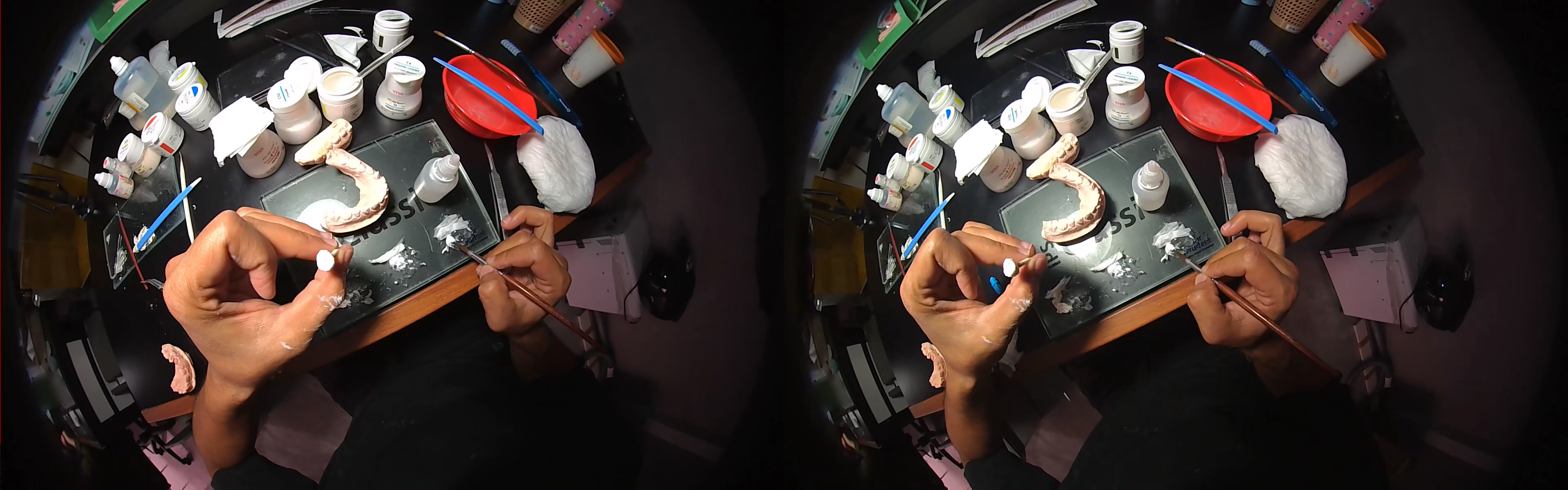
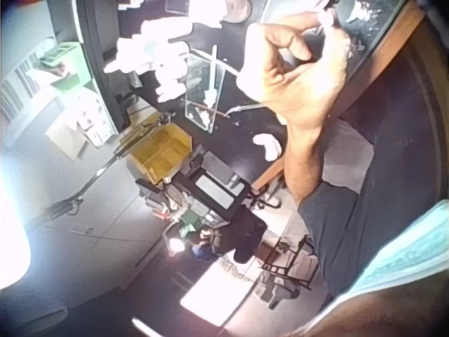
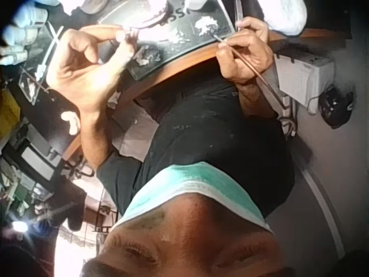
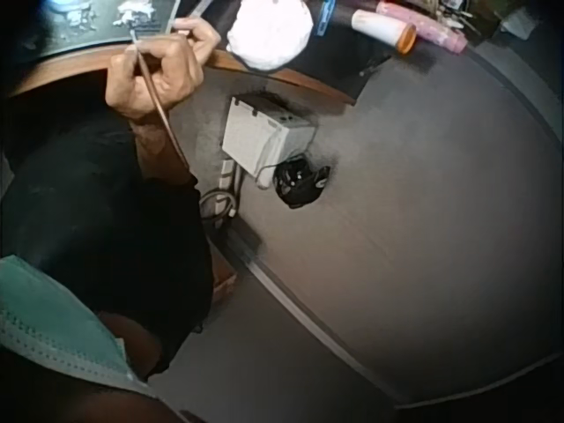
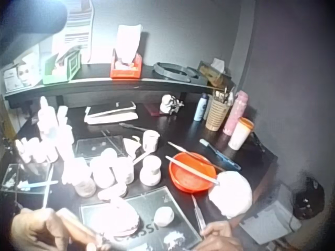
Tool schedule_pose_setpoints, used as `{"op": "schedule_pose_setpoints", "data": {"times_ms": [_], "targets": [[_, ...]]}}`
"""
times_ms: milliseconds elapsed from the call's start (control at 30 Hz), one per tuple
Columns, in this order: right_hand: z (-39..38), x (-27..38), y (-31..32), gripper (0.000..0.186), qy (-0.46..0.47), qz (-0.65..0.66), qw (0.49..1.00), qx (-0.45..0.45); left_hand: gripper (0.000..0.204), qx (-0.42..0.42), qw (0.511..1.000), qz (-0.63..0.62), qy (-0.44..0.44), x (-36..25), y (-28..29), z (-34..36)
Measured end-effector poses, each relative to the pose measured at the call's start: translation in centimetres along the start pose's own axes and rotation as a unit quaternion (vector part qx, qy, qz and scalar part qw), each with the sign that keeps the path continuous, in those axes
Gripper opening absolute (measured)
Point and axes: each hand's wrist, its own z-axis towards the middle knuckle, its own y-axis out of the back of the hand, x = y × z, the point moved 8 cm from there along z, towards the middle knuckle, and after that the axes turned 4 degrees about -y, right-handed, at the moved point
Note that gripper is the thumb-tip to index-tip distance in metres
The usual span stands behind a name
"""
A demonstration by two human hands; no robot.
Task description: Applying ceramic stain to a dental crown and placing it into a dental furnace for firing.
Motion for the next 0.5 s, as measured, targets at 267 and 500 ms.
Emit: {"op": "schedule_pose_setpoints", "data": {"times_ms": [267,500], "targets": [[0.04,0.04,-0.05,0.012,0.007,-0.001,1.000,-0.006,0.050,0.005,1.000,0.004,-0.001,0.06,-0.14,-0.03],[-0.08,0.00,-0.02,0.012,0.005,0.004,1.000,-0.003,0.049,0.005,1.000,0.007,0.005,0.03,-0.08,-0.05]]}}
